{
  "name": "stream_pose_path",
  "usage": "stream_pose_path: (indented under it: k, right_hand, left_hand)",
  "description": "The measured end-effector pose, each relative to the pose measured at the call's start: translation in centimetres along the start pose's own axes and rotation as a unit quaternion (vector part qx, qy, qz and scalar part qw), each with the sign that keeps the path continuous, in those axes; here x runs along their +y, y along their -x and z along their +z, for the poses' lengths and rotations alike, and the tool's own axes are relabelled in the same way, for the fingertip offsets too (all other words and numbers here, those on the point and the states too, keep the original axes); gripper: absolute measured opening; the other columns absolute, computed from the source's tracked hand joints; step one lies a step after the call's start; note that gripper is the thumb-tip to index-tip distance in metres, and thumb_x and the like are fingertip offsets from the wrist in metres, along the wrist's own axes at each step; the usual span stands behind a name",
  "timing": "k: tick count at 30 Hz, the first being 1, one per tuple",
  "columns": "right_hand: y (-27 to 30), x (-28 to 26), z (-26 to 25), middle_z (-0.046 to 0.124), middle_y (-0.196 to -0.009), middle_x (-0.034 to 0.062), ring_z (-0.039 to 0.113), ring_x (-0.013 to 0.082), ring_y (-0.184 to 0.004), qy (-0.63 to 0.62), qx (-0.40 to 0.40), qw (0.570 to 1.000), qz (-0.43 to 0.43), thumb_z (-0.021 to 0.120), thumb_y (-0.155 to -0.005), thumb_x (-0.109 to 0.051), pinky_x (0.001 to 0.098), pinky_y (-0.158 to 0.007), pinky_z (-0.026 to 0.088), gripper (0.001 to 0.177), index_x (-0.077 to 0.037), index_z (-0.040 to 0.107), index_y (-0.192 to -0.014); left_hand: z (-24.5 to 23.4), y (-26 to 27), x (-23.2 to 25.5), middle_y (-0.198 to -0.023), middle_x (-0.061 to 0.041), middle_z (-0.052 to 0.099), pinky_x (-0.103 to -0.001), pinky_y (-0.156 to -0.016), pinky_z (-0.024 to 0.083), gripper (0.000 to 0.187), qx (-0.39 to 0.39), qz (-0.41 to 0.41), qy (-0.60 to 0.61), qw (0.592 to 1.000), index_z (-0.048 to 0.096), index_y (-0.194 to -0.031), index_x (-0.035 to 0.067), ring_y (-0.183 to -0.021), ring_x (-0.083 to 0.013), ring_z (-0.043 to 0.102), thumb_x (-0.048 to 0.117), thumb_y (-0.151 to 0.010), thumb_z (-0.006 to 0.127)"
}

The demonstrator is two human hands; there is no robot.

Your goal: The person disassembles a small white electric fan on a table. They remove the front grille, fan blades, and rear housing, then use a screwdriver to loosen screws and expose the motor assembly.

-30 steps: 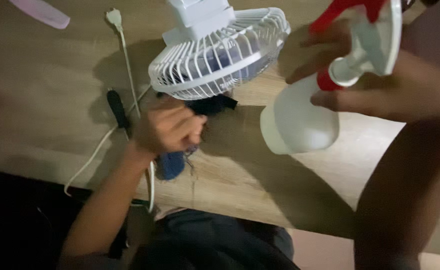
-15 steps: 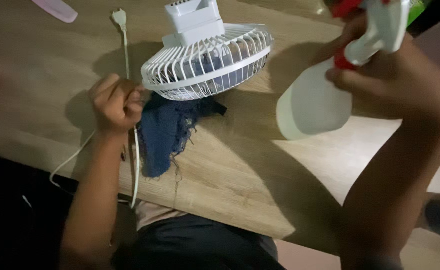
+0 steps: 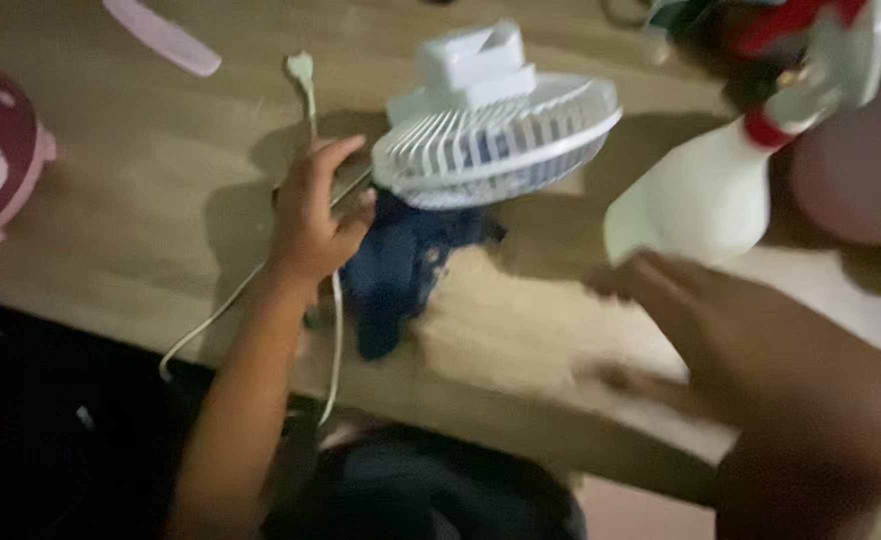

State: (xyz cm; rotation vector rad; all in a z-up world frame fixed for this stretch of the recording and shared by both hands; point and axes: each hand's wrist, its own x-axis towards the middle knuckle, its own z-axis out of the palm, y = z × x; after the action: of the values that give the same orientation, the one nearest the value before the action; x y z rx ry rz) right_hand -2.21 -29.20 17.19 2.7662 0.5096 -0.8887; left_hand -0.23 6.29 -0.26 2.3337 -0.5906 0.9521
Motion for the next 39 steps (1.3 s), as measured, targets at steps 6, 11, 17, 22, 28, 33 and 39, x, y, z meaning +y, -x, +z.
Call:
stream_pose_path:
  k: [6,11,17,22,28,33,39]
  right_hand:
    - [-9.5,-2.9,3.1,0.060,-0.137,0.0277,0.061,0.0408,-0.120,-0.197,0.276,0.907,-0.250,0.056,-0.102,-0.037,0.0458,-0.095,0.051,0.047,-0.006,0.061,-0.136]
    - [-17.8,-3.7,8.8,0.061,-0.137,0.0220,0.059,0.0328,-0.128,-0.466,0.292,0.806,-0.218,0.060,-0.102,-0.023,0.0454,-0.109,0.047,0.043,0.002,0.054,-0.137]
    - [-21.8,-2.1,11.2,0.057,-0.143,0.0235,0.057,0.0327,-0.132,-0.612,0.329,0.666,-0.271,0.061,-0.104,-0.035,0.0457,-0.114,0.050,0.058,0.004,0.044,-0.145]
    - [-24.8,0.1,14.7,0.051,-0.155,0.0262,0.049,0.0417,-0.140,-0.352,0.485,0.774,-0.207,0.044,-0.116,-0.028,0.0508,-0.117,0.041,0.049,0.002,0.047,-0.153]
    - [-31.6,1.7,17.4,0.060,-0.147,0.0200,0.060,0.0345,-0.130,-0.497,0.374,0.779,-0.075,0.042,-0.110,-0.032,0.0439,-0.111,0.050,0.047,-0.001,0.056,-0.142]
    - [-30.7,2.0,17.2,0.059,-0.142,0.0217,0.061,0.0287,-0.128,-0.660,0.351,0.634,-0.198,0.054,-0.109,-0.028,0.0417,-0.110,0.053,0.046,0.004,0.051,-0.142]
    - [-29.4,0.6,16.5,0.067,-0.133,0.0200,0.068,0.0256,-0.120,-0.623,0.412,0.638,-0.188,0.060,-0.109,-0.026,0.0386,-0.101,0.059,0.042,0.005,0.057,-0.136]
  left_hand:
    - [-0.6,-0.3,0.3,-0.132,-0.014,0.059,-0.041,-0.106,0.052,0.036,0.022,-0.050,0.169,0.984,0.054,-0.140,0.006,-0.119,-0.0303,0.063,0.025,-0.110,0.060]
    - [0.2,-1.2,-0.9,-0.138,-0.012,0.062,-0.040,-0.110,0.050,0.031,0.013,-0.032,0.138,0.990,0.054,-0.142,0.007,-0.124,-0.0296,0.063,0.018,-0.113,0.057]
    - [2.9,-6.5,-6.0,-0.154,-0.010,0.048,-0.040,-0.124,0.047,0.048,-0.042,0.021,0.179,0.983,0.035,-0.161,0.017,-0.143,-0.0236,0.055,0.035,-0.122,0.055]
    - [6.2,-4.6,-5.8,-0.171,-0.016,0.030,-0.044,-0.131,0.037,0.060,-0.075,-0.040,0.305,0.949,0.027,-0.166,0.020,-0.159,-0.0294,0.036,0.052,-0.118,0.046]
    - [5.9,-3.9,-5.1,-0.157,-0.016,0.056,-0.039,-0.123,0.050,0.068,-0.136,-0.138,0.411,0.891,0.038,-0.161,0.013,-0.145,-0.0264,0.060,0.060,-0.113,0.041]
    - [5.0,-4.6,-3.2,-0.140,-0.016,0.064,-0.041,-0.120,0.051,0.073,-0.107,-0.150,0.462,0.868,0.052,-0.148,0.004,-0.134,-0.0270,0.063,0.067,-0.111,0.044]
    - [3.6,-4.5,-1.6,-0.135,-0.012,0.063,-0.043,-0.119,0.049,0.083,-0.045,-0.020,0.316,0.948,0.057,-0.138,0.006,-0.130,-0.0234,0.063,0.076,-0.100,0.033]
